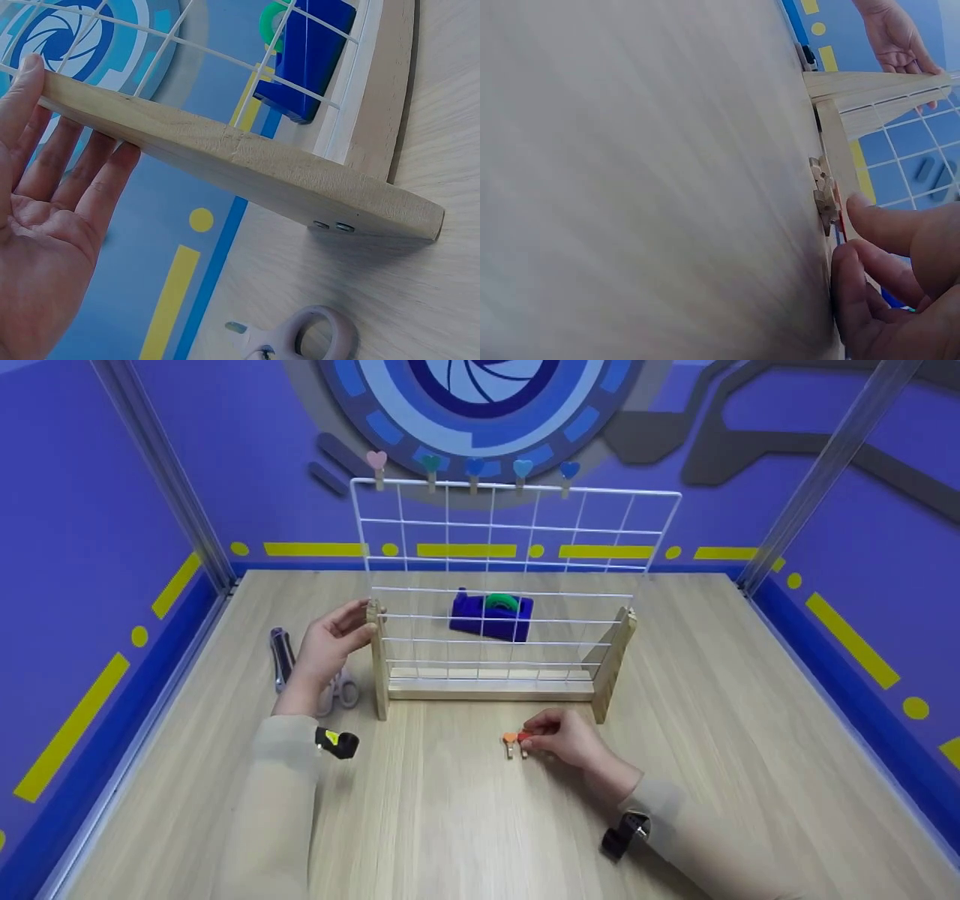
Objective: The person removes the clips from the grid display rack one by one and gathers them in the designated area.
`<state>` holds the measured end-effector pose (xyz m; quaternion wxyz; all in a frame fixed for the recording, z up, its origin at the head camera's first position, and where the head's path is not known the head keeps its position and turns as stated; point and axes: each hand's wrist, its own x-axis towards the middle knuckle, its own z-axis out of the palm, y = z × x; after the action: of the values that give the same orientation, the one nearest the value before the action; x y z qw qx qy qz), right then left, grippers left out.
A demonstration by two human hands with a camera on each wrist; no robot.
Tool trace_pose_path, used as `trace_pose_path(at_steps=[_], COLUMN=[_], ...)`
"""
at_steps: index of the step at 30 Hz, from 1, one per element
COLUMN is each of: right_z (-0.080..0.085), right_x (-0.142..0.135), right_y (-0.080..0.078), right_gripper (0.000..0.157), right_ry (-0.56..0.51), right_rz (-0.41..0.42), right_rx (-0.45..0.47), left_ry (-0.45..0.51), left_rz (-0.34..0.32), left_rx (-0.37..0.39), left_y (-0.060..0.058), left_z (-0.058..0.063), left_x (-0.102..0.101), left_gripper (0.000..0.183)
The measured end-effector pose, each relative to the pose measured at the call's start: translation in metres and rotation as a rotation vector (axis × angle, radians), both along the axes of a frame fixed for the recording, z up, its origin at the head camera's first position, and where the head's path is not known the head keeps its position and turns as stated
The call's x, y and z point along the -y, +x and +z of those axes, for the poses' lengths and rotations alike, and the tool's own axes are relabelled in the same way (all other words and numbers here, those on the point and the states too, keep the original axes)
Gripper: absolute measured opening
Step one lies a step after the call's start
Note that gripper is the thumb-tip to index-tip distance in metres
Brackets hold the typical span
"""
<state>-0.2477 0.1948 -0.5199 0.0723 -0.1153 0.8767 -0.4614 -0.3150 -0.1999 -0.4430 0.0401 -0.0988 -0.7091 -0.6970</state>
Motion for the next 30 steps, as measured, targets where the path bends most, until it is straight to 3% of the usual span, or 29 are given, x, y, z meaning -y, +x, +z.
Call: trace_pose_path(at_steps=[6, 11, 17, 22, 30], right_z=[0.019, 0.044, 0.079, 0.115, 0.19], right_x=[-0.007, -0.011, -0.018, -0.023, -0.031], right_y=[0.0, -0.001, -0.003, -0.006, -0.01], right_gripper=[0.026, 0.024, 0.026, 0.027, 0.028], right_ry=[-0.022, -0.007, -0.062, -0.077, -0.192], right_rz=[-0.029, -0.026, 0.002, -0.019, -0.058], right_rx=[-0.007, -0.075, -0.131, -0.179, -0.287], left_ry=[0.003, 0.017, 0.018, 0.001, -0.021], left_rz=[0.002, -0.009, -0.001, 0.01, 0.011], left_rx=[0.004, -0.001, 0.003, 0.011, 0.005], left_y=[0.0, 0.001, 0.001, 0.0, 0.0], left_z=[0.0, 0.0, -0.001, -0.001, 0.0], left_x=[0.0, 0.0, 0.0, 0.0, -0.001], left_gripper=[0.056, 0.057, 0.056, 0.055, 0.055])
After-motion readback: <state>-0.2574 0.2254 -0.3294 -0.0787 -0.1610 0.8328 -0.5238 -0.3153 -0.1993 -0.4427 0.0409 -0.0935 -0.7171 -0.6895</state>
